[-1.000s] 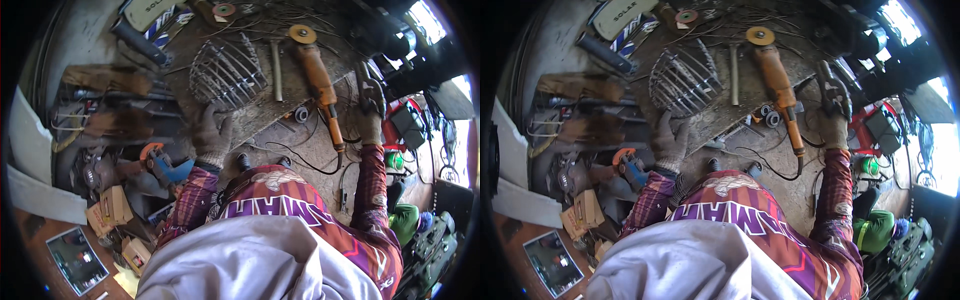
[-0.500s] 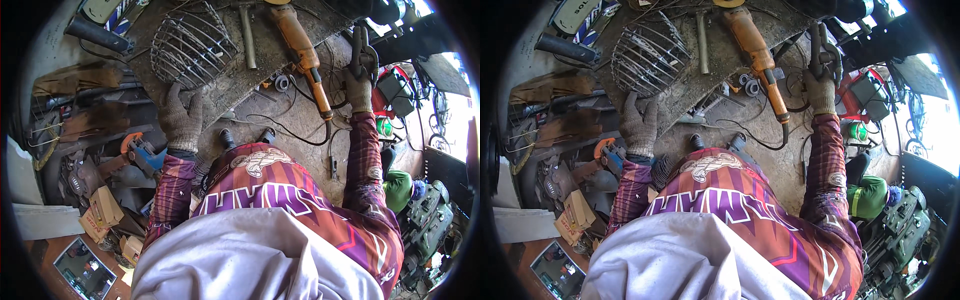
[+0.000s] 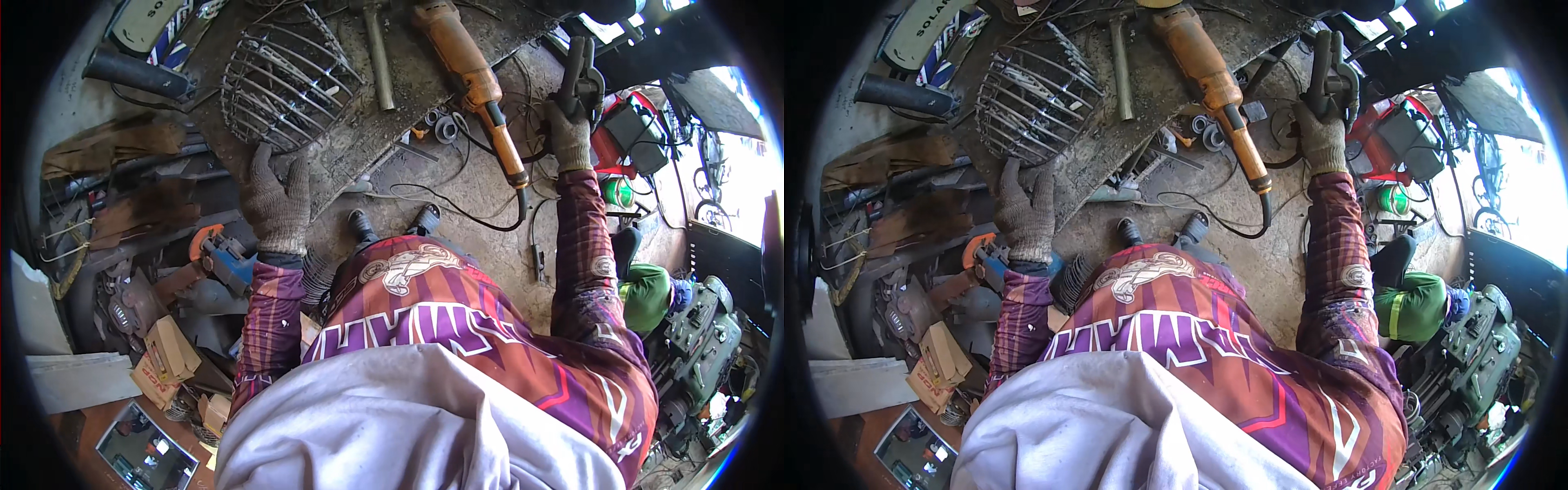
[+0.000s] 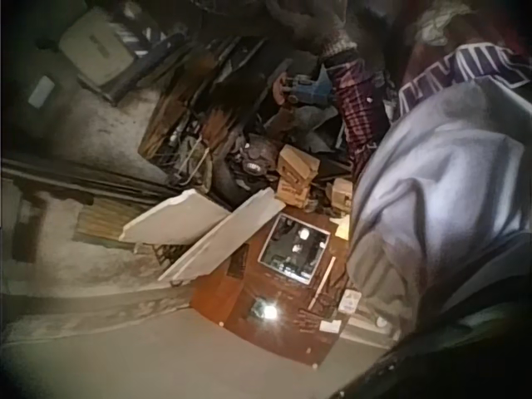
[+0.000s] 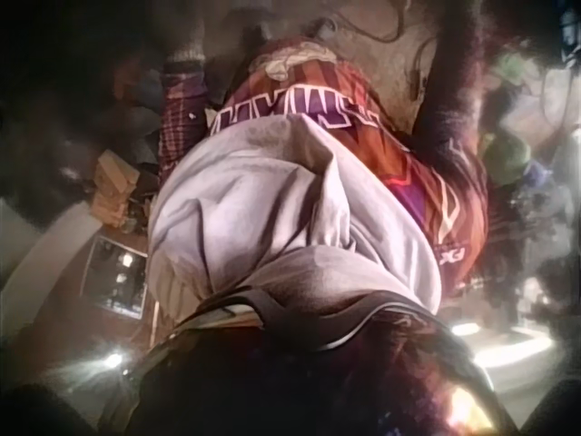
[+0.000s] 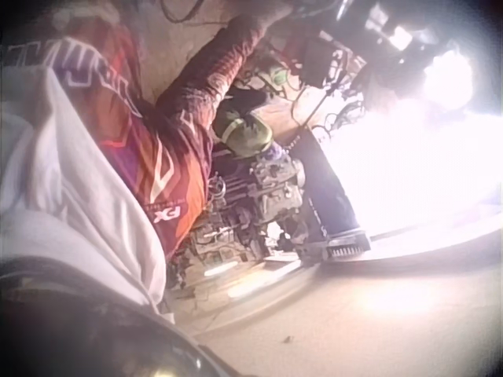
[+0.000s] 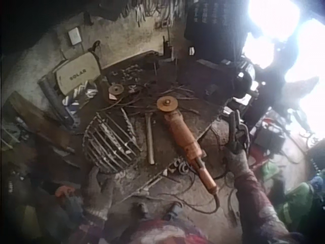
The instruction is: The person welds a curved metal frame structure on a workbench, using a grinding tool and a welding electrode to join the metal rods.
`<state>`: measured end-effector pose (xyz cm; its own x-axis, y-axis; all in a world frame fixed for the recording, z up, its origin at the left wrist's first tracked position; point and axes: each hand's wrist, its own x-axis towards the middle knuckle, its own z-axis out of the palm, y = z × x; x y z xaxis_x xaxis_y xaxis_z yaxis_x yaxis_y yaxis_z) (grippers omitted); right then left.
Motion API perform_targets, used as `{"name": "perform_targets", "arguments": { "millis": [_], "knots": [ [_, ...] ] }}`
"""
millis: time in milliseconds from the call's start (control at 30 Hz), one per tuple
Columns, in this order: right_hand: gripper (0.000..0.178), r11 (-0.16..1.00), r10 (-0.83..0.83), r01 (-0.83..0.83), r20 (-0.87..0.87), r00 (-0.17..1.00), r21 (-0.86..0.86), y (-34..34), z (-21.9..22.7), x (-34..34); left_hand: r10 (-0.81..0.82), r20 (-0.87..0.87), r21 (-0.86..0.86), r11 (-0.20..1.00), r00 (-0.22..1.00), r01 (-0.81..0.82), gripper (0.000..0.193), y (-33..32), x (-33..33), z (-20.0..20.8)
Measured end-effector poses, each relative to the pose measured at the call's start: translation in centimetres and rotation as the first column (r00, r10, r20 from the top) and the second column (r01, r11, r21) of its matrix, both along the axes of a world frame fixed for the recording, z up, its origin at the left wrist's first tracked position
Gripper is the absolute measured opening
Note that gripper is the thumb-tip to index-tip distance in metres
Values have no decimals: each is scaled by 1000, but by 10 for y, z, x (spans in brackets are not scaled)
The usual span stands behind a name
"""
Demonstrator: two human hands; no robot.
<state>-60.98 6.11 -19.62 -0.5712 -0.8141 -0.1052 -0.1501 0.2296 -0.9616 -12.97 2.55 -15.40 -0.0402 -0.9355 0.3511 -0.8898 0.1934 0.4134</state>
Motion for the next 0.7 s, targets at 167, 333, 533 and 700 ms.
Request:
{"name": "perform_targets", "arguments": {
  "millis": [167, 333, 533, 700],
  "knots": [
    [36, 999, -18, 19, 31, 999, -29, -1, -7, -4, 11, -13, 38, 999, 1000, -11, 61, -2, 1, 0],
    [46, 999, -13, 20, -135, 991, 50, -1, -9, -14, 10, 16, 1, 1000, 1000, -10, 61, 0, -2, 2],
    [63, 941, 148, 31, -495, 856, 336, -8, 3, -15, 15, -5, -10, 1000, 1000, -16, 59, 1, -3, 0],
    [29, 971, 214, -192, -886, 412, 145, 5, -49, -59, 60, -286, 189, 982, 956, -5, 51, 5, -22, 25]
  ]
}}
